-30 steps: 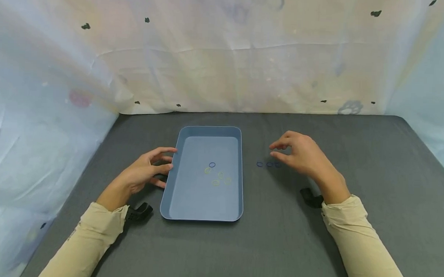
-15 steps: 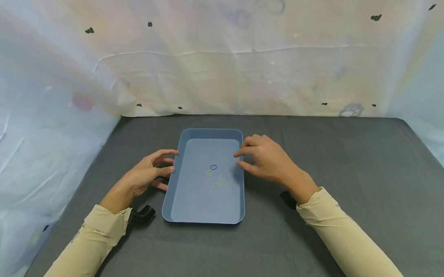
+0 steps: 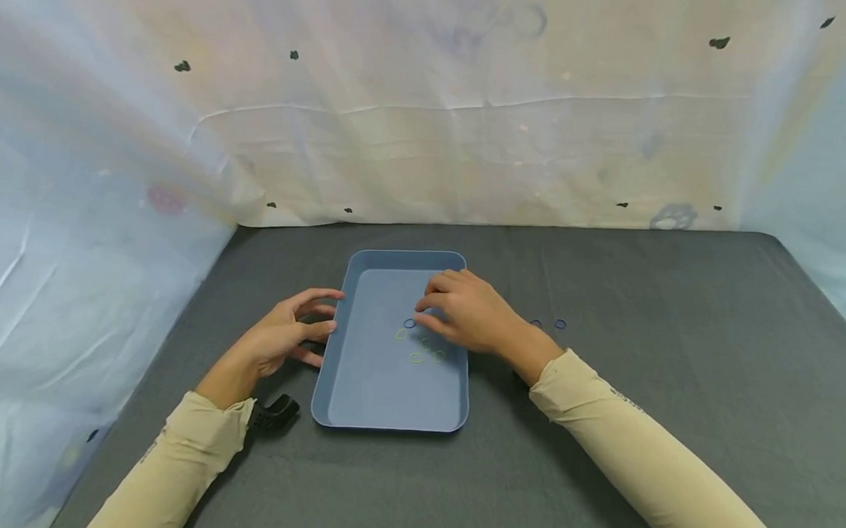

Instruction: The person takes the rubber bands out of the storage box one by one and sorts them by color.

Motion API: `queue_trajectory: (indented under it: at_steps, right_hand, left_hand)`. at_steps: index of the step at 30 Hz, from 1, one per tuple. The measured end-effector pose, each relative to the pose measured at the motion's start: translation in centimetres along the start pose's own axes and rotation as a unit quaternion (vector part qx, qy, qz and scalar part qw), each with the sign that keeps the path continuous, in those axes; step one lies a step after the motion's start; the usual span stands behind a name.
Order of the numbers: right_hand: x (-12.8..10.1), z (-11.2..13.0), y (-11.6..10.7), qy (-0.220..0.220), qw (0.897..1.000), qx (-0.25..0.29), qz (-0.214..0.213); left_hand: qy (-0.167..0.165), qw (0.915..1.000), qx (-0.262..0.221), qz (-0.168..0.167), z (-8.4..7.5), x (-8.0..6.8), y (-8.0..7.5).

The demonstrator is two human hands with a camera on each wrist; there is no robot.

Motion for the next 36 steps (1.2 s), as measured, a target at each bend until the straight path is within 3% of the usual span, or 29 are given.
queue_trajectory:
  at_steps: [8, 23, 29, 36]
  right_hand:
    - [0.8, 1.0, 0.7, 0.067, 0.994, 0.053, 0.07]
    - [1.6, 0.5, 1.3, 0.142, 0.977, 0.093, 0.127]
    - [1.5, 0.0, 1.5, 0.158, 0.971, 0.108, 0.145]
    - [1.6, 0.2, 1.4, 0.162, 0.97, 0.093, 0.156]
  left_hand:
    - [0.001, 0.9999, 0.011, -0.001, -0.5, -0.3, 0.0]
    - [-0.004, 0.9999, 0.011, -0.008, -0.6, 0.0, 0.3]
    - [-0.001, 0.9999, 0.014, -0.006, -0.7, 0.0, 0.4]
    - [-0.001, 0.9999, 0.011, -0.005, -0.7, 0.0, 0.5]
Point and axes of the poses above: each hand's wrist, its own x-axis towards the middle knuckle, its own y-axis out of the palm, z = x × y, the point moved 1 cm from there along x, towards the middle knuckle, and after that the axes turned 10 degrees about -x, right-handed, at the moved point
